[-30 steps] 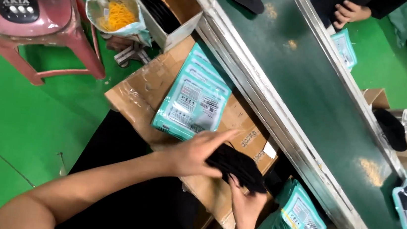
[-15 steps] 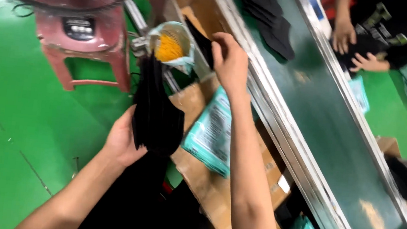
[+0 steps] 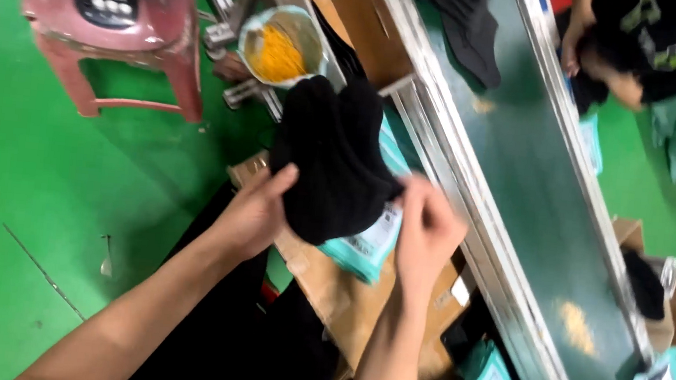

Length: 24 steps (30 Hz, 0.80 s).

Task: The recorder is packaging black face masks into individual green plastic pouches at a manufacturing facility.

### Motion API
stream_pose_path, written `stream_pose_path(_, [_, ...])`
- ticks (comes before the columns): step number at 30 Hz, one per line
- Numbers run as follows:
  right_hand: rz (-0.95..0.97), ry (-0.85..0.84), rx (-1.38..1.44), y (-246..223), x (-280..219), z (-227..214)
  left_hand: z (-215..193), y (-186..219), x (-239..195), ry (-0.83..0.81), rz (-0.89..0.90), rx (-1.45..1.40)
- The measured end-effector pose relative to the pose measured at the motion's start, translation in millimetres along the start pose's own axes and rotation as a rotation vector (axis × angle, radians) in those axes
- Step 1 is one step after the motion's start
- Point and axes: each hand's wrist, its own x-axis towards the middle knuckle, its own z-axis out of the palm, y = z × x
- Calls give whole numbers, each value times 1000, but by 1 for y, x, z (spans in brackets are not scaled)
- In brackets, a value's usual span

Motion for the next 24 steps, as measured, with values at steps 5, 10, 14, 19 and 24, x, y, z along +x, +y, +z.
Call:
stream_pose_path(5, [41, -37, 224, 26, -71, -68, 38, -40, -5, -23, 374, 1029])
stream_pose_path(10, [98, 55, 117, 57, -134, -101, 64, -109, -10, -647, 719, 1362])
stream_pose_path(14, [259, 185, 143, 120, -181, -122, 54, -167, -7, -906, 556, 1415])
stream_pose_path(19, [264, 171, 185, 128, -193, -126, 34, -201, -4, -880, 351, 1549])
stream_pose_path(24, [183, 235, 158, 130, -199, -130, 42, -200, -5, -857, 380, 1555])
